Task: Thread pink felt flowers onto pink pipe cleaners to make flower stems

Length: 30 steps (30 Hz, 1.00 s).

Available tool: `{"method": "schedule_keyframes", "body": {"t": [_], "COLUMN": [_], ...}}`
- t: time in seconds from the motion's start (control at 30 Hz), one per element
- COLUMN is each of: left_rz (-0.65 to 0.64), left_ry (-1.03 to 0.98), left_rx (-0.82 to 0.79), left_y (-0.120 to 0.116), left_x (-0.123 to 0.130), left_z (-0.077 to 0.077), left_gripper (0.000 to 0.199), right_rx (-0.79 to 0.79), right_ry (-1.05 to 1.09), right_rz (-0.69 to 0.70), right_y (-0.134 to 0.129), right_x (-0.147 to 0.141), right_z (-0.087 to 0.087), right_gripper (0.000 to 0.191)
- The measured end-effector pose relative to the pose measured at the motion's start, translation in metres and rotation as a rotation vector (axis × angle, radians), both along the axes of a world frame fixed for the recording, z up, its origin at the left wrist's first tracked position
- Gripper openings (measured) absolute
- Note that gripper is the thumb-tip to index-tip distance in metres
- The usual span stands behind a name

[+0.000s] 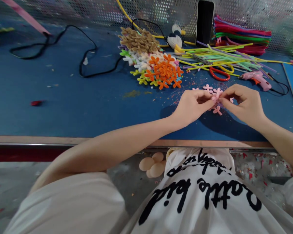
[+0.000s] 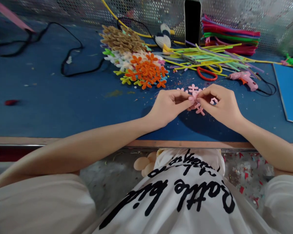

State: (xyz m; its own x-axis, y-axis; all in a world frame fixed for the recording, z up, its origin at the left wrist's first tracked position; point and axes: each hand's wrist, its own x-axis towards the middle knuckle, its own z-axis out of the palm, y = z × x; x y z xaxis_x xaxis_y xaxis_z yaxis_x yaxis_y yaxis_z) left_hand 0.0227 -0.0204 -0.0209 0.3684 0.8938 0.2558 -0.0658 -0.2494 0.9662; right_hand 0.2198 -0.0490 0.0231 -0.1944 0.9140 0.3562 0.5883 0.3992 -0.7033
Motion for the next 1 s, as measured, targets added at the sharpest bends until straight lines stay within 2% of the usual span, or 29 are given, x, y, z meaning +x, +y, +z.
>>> {"method": "schedule_keyframes", "body": {"t": [0.1,0.2,0.3,0.43,0.63,0.73,0.87,1.0], "left_rz": [-0.027,-0.071,-0.085,-0.070,-0.048,-0.065,-0.066,-0.124], "left_ry": [-0.011,-0.012,-0.028,-0.105,-0.034,-0.038,-0.076,-0.135], "left_rx": [-0.008,-0.020,-0.024,0.007,0.028,0.027,0.033,0.034], "left_y": [0.000,0.002,0.002,0.001,0.004,0.005,0.004,0.006], "left_x": [-0.001,-0.001,-0.001,-0.002,-0.002,0.000,0.002,0.002], "left_z": [0.003,0.003,0.002,0.001,-0.001,-0.003,-0.004,-0.003], "left_gripper": [0.028,0.026,0.025,0.037,0.046,0.049,0.052,0.050], "right_rx": [-0.140,-0.275,-0.300,-0.282,-0.275,-0.300,-0.392,-0.618], "right_ry": [0.219,0.358,0.378,0.332,0.250,0.275,0.420,0.578], "right_rz": [-0.035,0.034,0.056,0.001,0.015,0.025,0.049,0.110], "right_y": [0.003,0.005,0.006,0.004,0.000,-0.001,0.002,0.008], "right_x": [0.000,0.002,0.004,0.004,-0.001,-0.002,-0.001,0.001], "right_z": [-0.003,-0.007,-0.010,-0.009,-0.001,-0.001,-0.005,-0.006], "right_gripper": [0.020,0.023,0.020,0.017,0.017,0.018,0.022,0.030]}}
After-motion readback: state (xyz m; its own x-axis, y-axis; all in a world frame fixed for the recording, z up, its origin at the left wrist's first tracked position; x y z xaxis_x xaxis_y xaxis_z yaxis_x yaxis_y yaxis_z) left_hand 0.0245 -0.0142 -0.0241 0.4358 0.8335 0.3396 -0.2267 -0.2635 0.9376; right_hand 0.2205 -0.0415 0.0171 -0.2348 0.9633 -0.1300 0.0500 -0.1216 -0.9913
